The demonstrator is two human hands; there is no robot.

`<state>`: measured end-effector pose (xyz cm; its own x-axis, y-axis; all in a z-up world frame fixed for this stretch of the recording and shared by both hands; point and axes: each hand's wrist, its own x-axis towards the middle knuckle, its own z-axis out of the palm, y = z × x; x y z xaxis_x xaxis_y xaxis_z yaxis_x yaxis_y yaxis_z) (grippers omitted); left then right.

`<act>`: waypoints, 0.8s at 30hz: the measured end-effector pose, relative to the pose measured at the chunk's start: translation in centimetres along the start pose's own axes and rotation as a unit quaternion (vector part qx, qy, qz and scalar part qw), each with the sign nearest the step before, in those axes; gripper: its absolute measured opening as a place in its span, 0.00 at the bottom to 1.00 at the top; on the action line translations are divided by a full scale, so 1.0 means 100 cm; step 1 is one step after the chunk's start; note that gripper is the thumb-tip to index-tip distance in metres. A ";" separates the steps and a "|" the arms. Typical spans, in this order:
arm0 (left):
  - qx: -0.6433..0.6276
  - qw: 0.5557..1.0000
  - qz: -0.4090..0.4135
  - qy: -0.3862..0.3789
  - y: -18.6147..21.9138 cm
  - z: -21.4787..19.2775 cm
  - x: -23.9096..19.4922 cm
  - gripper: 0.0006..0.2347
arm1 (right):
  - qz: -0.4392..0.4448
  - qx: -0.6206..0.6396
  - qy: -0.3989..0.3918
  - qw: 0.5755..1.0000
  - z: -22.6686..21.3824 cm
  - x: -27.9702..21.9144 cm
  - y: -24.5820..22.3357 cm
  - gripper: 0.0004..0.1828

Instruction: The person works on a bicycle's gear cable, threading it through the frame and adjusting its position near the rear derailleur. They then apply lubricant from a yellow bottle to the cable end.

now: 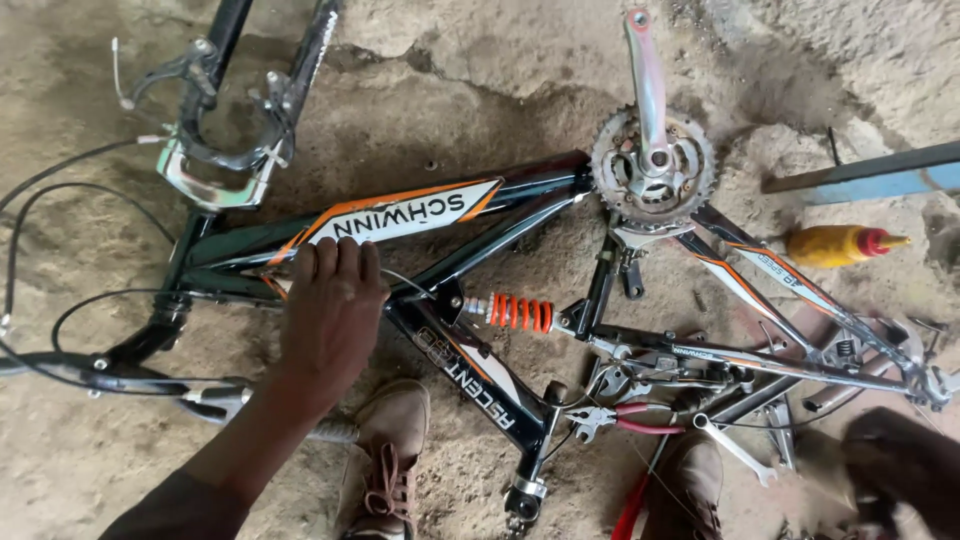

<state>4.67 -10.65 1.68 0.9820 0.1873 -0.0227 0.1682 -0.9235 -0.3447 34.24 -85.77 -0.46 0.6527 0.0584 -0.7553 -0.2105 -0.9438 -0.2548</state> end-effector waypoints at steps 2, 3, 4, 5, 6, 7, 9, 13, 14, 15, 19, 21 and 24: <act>0.013 0.997 -0.014 0.069 0.003 -0.017 0.002 0.30 | 0.005 -0.001 -0.003 1.000 0.080 -0.083 -0.122 0.14; 0.012 0.997 -0.012 0.069 0.009 -0.021 0.002 0.30 | 0.008 0.000 -0.004 1.000 0.085 -0.103 -0.160 0.14; -0.127 0.985 0.042 0.106 0.015 -0.024 0.001 0.24 | -0.034 0.083 -0.068 0.994 0.091 -0.123 -0.198 0.11; -0.263 0.950 0.094 0.140 0.021 -0.028 0.000 0.20 | -0.077 0.167 -0.129 0.974 0.097 -0.143 -0.236 0.11; -0.263 0.950 0.095 0.141 0.035 -0.031 -0.002 0.20 | -0.077 0.168 -0.128 0.974 0.101 -0.156 -0.261 0.11; -0.399 0.908 0.105 0.077 0.049 -0.033 -0.004 0.12 | -0.156 0.208 -0.123 0.958 0.105 -0.169 -0.286 0.10; -0.530 0.840 0.121 0.015 0.078 -0.036 -0.001 0.07 | -0.230 0.246 -0.108 0.935 0.105 -0.192 -0.325 0.11; -0.610 0.751 0.247 -0.046 0.121 -0.036 0.000 0.08 | -0.320 0.438 -0.101 0.834 0.098 -0.217 -0.360 0.09; -0.625 0.725 0.283 -0.068 0.129 -0.036 0.002 0.10 | -0.303 0.484 -0.061 0.819 0.094 -0.219 -0.364 0.08; -0.626 0.725 0.281 -0.063 0.127 -0.054 0.005 0.10 | -0.306 0.480 -0.061 0.820 0.092 -0.218 -0.368 0.08; -0.757 0.542 0.296 -0.215 0.146 -0.093 -0.003 0.28 | -0.283 0.540 -0.032 0.792 0.095 -0.218 -0.383 0.07; -0.805 0.477 0.314 -0.157 0.159 -0.102 -0.008 0.29 | -0.259 0.569 -0.026 0.780 0.095 -0.213 -0.387 0.06; -0.792 0.406 0.354 -0.288 0.166 -0.117 -0.015 0.30 | -0.245 0.576 0.007 0.780 0.074 -0.196 -0.360 0.10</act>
<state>6.97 -30.18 6.96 0.7262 -0.6865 0.0366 0.1531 0.2134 0.9649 23.63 -50.55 19.08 0.8668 0.3083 -0.3919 -0.4417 0.1101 -0.8904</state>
